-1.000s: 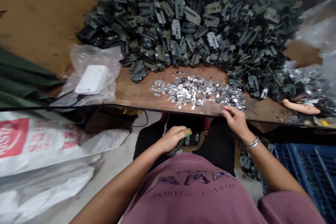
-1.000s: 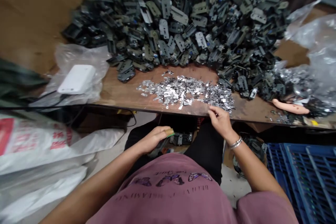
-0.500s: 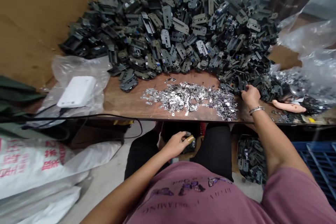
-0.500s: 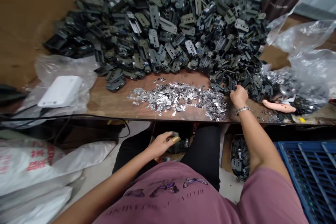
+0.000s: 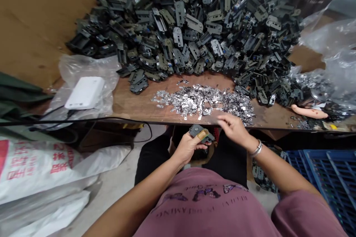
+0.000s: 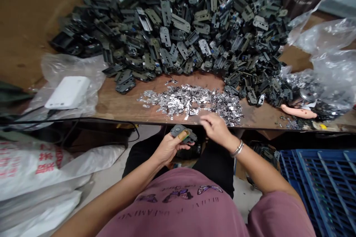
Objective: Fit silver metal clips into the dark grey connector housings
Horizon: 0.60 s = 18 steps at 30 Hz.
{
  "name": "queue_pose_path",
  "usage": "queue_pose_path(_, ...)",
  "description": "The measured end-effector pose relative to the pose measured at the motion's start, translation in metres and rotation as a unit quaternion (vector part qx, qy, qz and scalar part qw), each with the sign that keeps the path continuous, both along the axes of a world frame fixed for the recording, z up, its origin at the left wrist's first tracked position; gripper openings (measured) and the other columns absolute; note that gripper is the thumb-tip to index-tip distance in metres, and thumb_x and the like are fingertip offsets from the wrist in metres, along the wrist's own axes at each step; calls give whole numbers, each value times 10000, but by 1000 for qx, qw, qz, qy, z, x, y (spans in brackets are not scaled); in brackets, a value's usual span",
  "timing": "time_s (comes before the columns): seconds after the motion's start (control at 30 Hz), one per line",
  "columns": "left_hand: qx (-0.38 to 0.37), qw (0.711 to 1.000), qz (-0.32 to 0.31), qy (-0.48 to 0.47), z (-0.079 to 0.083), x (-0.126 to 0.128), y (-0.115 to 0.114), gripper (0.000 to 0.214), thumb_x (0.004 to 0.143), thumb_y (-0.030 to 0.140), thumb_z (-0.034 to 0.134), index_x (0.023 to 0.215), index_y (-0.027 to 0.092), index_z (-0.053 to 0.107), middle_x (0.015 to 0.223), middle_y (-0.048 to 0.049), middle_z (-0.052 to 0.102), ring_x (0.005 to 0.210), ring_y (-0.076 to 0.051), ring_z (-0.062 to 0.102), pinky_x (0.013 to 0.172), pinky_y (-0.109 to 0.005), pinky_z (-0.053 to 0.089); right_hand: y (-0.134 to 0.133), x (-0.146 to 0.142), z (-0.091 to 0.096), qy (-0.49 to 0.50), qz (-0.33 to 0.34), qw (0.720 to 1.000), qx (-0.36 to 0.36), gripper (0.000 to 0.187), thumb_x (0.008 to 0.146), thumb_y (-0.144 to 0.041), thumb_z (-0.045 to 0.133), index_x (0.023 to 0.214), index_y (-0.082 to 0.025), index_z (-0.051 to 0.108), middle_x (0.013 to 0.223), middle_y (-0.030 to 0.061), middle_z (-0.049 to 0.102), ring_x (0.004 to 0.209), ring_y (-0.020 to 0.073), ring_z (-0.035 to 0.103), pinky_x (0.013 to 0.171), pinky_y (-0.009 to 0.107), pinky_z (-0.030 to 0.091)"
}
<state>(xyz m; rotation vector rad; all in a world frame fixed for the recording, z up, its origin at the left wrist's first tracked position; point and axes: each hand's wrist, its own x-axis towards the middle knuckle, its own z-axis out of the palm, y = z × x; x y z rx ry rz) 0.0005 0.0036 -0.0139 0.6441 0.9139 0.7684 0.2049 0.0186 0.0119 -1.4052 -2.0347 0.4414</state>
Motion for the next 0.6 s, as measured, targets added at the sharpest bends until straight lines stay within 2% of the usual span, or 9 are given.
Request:
queue_pose_path(0.03,-1,1000,4,5,0,-2,0,551,619,520,838,949,120,654,844,-84,733,693,-187,713,563,-243,552,12,9,-1,-56,-52,997,3,203,942,-238,506,993,-176,693,906,81,690,841,197,641,785,316,499)
queue_pose_path(0.1,-2,1000,6,14,1,-5,-2,550,604,507,852,932,114,649,844,-87,738,693,-189,723,558,-232,558,35,25,-3,-194,-134,972,-14,200,916,-237,535,1007,-162,697,972,116,670,886,232,629,780,328,480)
queue_pose_path(0.17,-7,1000,1,22,2,-6,-3,560,593,497,862,927,108,638,812,-89,738,670,-191,724,522,-219,549,51,33,-6,-305,-157,938,-54,187,899,-247,560,980,-153,701,991,133,660,898,247,618,750,321,454)
queue_pose_path(0.23,-13,999,-3,29,2,-7,-5,563,587,483,869,929,105,630,795,-93,737,643,-191,722,488,-210,537,56,32,-9,-358,-140,920,-83,177,906,-245,549,927,-154,699,962,127,665,881,239,613,723,308,426)
queue_pose_path(0.43,-23,999,20,36,-2,-16,-6,540,577,464,872,905,107,634,807,-93,736,609,-182,711,455,-211,527,32,22,-16,-378,-60,923,-43,299,970,-240,437,886,-153,709,894,116,664,840,216,597,708,295,389)
queue_pose_path(0.5,-17,999,29,41,-3,-18,-5,519,580,446,871,902,112,639,814,-86,736,631,-181,713,484,-215,535,23,25,-16,-365,-31,929,-51,314,973,-237,433,899,-171,732,880,102,674,832,208,605,707,289,399)
queue_pose_path(0.6,3,998,36,54,-3,-16,-3,487,575,404,871,895,118,639,824,-75,732,693,-181,713,546,-225,544,18,29,-14,-314,-39,945,-78,252,954,-255,498,985,-219,746,904,60,699,849,191,630,720,269,427)
